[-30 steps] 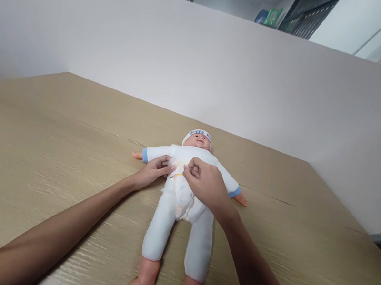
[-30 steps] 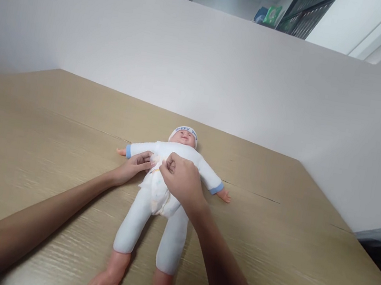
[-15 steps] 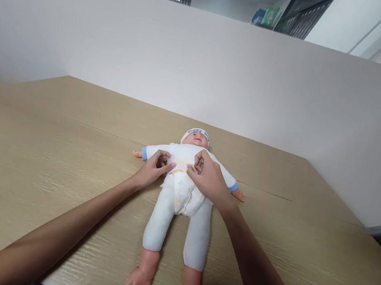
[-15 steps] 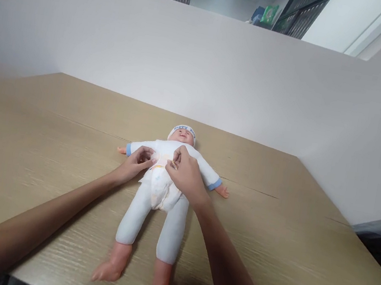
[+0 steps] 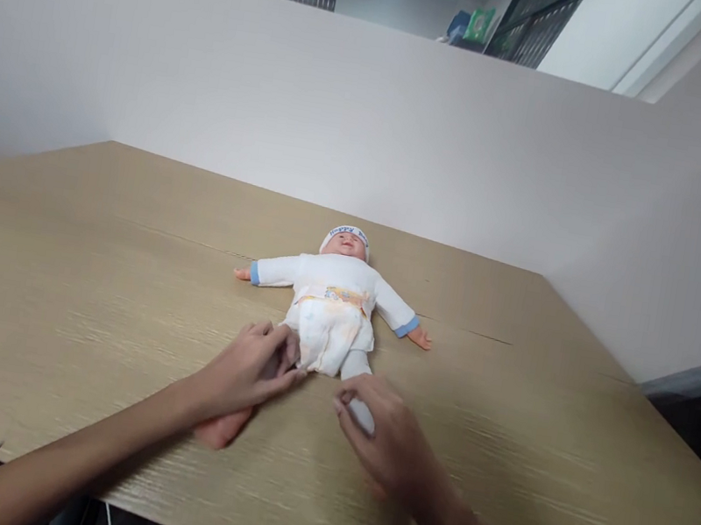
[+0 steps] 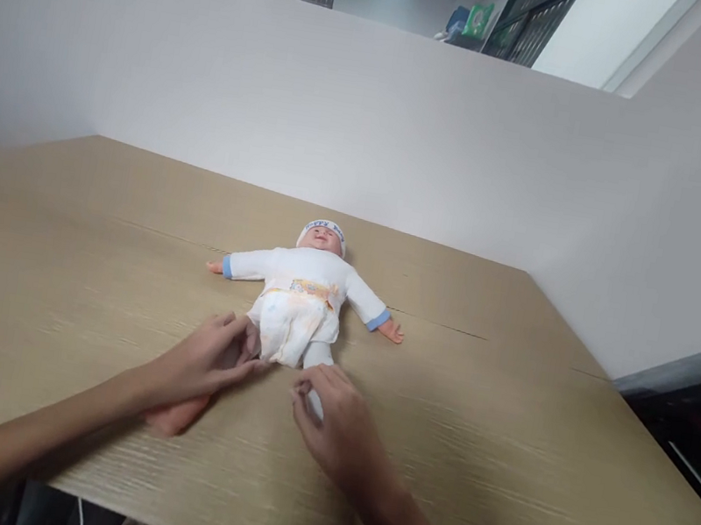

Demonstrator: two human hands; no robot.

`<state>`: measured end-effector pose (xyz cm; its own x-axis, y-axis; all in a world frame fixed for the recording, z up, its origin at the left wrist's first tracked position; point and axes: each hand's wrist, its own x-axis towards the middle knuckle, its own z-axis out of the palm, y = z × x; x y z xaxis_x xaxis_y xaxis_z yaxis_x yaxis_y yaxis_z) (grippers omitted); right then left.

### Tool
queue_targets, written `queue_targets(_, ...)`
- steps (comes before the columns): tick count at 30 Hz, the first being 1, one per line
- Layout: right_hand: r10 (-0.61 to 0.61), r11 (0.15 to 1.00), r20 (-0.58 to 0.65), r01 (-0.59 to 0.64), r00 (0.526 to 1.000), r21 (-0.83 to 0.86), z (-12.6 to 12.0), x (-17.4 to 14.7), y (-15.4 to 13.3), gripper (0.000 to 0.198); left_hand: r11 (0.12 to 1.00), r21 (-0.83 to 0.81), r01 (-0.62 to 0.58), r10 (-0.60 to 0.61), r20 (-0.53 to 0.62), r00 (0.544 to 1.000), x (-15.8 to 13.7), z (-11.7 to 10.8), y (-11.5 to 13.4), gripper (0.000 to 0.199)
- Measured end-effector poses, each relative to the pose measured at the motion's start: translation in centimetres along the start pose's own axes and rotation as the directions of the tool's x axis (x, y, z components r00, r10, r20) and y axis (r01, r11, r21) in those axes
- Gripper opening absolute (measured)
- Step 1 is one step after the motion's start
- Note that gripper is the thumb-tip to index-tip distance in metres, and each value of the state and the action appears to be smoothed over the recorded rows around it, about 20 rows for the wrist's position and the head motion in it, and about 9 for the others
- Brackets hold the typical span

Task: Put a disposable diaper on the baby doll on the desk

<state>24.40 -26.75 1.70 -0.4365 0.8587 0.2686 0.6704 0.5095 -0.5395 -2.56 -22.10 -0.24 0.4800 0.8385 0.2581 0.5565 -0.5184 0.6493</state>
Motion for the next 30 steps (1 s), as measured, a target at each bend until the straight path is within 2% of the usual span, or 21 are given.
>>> queue_targets(3, 0.099, 0.989, -0.123, -0.111, 0.987, -0.096, 1.2, 1.2, 0.4, 0.005, 0.992, 0.094, 0.083, -0.075, -0.082, 0.994, 0.7, 0.9, -0.1, 0.036)
queue_targets(5, 0.128, 0.97, -0.179, -0.161, 0.975, -0.184, 2.0, 2.0, 0.2, 0.014, 0.98, 0.173, 0.096, -0.078, -0.107, 0.991, 1.2, 1.5, 0.0, 0.039)
queue_targets(7, 0.123, 0.959, -0.193, -0.166, 0.973, -0.229, 2.8, 2.5, -0.2, 0.023, 0.971, 0.223, 0.09, -0.063, -0.125, 0.99, 1.5, 2.0, -0.1, 0.038)
queue_targets(9, 0.116, 0.961, -0.194, -0.159, 0.974, -0.226, 3.3, 2.7, -0.3, 0.024, 0.972, 0.223, 0.078, -0.05, -0.129, 0.99, 1.8, 2.2, -0.3, 0.037)
queue_targets(12, 0.112, 0.973, -0.209, -0.15, 0.972, -0.176, 3.7, 2.6, 0.0, 0.016, 0.987, 0.155, 0.038, -0.023, -0.101, 0.995, 1.9, 2.1, -0.7, 0.036)
queue_targets(17, 0.114, 0.986, -0.198, -0.135, 0.974, -0.096, 3.6, 2.4, 0.2, 0.005, 0.999, 0.02, -0.032, 0.034, -0.095, 0.995, 1.8, 1.4, -0.6, 0.021)
queue_targets(22, 0.143, 0.986, -0.167, -0.155, 0.975, -0.058, 3.7, 2.8, 0.5, 0.008, 0.996, -0.071, 0.052, -0.055, -0.046, 0.997, 1.8, 1.4, -0.6, 0.023)
queue_targets(24, 0.208, 0.978, -0.198, -0.204, 0.958, 0.041, 3.7, 3.0, 0.7, 0.013, 0.987, -0.129, 0.101, -0.112, -0.083, 0.99, 1.8, 1.7, -0.8, 0.024)
queue_targets(27, 0.337, 0.931, -0.251, -0.281, 0.908, 0.234, 3.7, 3.1, 0.9, 0.026, 0.947, -0.293, 0.129, -0.184, -0.166, 0.969, 1.7, 2.3, -1.2, 0.027)
queue_targets(30, 0.407, 0.9, -0.314, -0.319, 0.857, 0.296, 3.6, 2.9, 1.2, 0.035, 0.878, -0.457, 0.142, -0.26, -0.207, 0.943, 1.6, 2.8, -1.3, 0.038)
